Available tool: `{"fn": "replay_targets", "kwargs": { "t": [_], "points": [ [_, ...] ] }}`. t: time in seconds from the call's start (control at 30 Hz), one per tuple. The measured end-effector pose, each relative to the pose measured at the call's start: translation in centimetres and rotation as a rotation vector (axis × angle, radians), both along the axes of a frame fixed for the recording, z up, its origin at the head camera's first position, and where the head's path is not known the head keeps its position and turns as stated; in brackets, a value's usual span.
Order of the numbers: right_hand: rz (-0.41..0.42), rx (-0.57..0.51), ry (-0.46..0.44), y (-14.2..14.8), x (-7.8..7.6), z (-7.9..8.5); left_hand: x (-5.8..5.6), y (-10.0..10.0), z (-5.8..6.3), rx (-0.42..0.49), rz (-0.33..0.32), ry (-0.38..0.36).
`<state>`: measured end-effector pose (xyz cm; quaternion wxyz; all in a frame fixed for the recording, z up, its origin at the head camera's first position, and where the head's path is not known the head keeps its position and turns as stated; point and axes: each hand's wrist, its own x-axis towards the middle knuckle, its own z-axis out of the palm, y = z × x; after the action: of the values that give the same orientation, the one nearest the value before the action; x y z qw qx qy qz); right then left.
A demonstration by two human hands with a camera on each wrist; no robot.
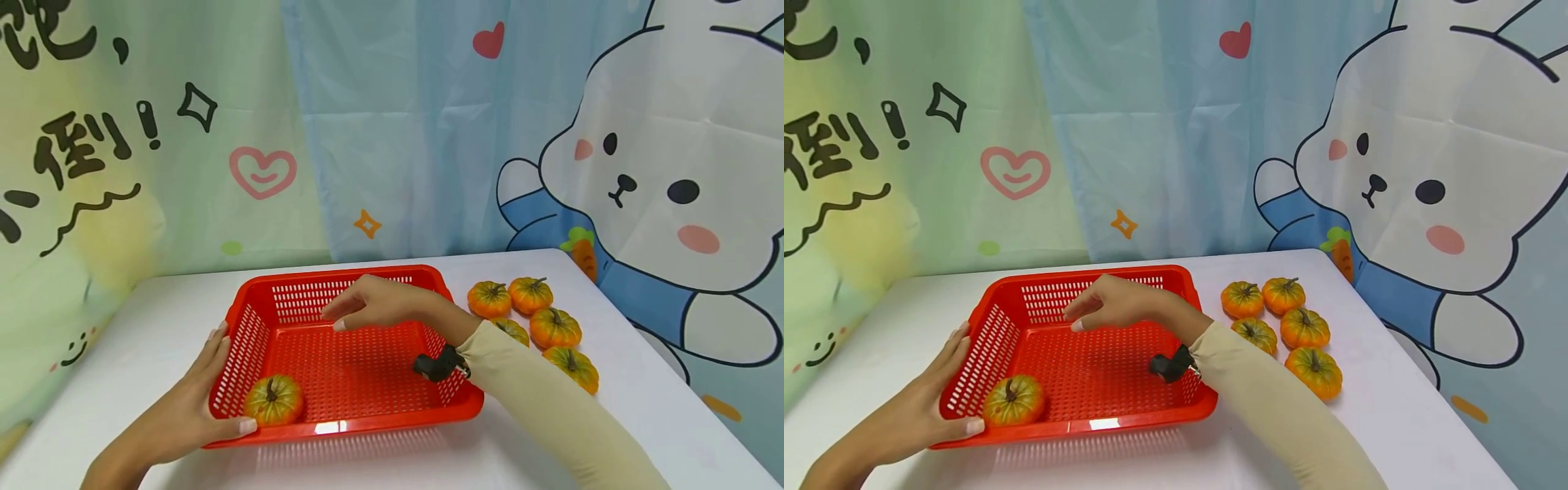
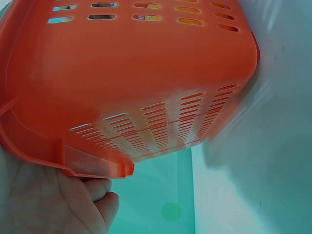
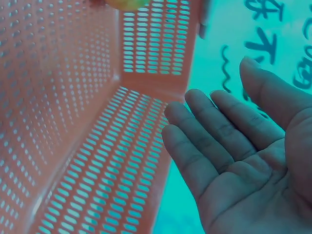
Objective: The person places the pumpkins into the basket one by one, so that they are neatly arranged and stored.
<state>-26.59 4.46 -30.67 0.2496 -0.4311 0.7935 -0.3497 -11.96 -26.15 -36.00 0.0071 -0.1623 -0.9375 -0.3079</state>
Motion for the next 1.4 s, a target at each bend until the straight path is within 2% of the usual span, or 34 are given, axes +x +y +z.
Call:
{"fn": "replay_targets", "kwargs": {
  "t": [0.13, 0.27, 0.5, 0.8, 1.07, 1.23, 1.4],
  "points": [
    [-0.041, -0.021, 0.063, 1.3, 0.2, 0.6, 0.0, 0.0, 0.0, 0.006, -0.003, 0.000],
    [-0.044, -0.049, 0.100, 2.7, 0.8, 1.3, 0.1, -0.1, 0.1, 0.011, -0.004, -0.006],
    [-0.104, -0.142, 0.043, 5.6, 1.9, 1.8, 0.0, 0.0, 0.3, 0.003, -0.005, -0.013],
    [-0.221, -0.198, 0.059, 9.3, 3.0, 0.9, 0.0, 0.1, 0.3, 0.006, -0.013, 0.002],
    [-0.387, -0.343, 0.041, 11.5, 3.8, 0.2, -0.1, 0.0, 0.2, 0.017, -0.021, 0.003],
    [-0.410, -0.329, 0.015, 12.7, 4.0, -0.7, -0.2, 0.0, 0.1, 0.021, -0.020, 0.001],
    [-0.432, -0.297, 0.052, 13.7, 4.3, -1.9, 0.0, -0.1, -0.1, 0.017, -0.014, 0.005]
  ]
}}
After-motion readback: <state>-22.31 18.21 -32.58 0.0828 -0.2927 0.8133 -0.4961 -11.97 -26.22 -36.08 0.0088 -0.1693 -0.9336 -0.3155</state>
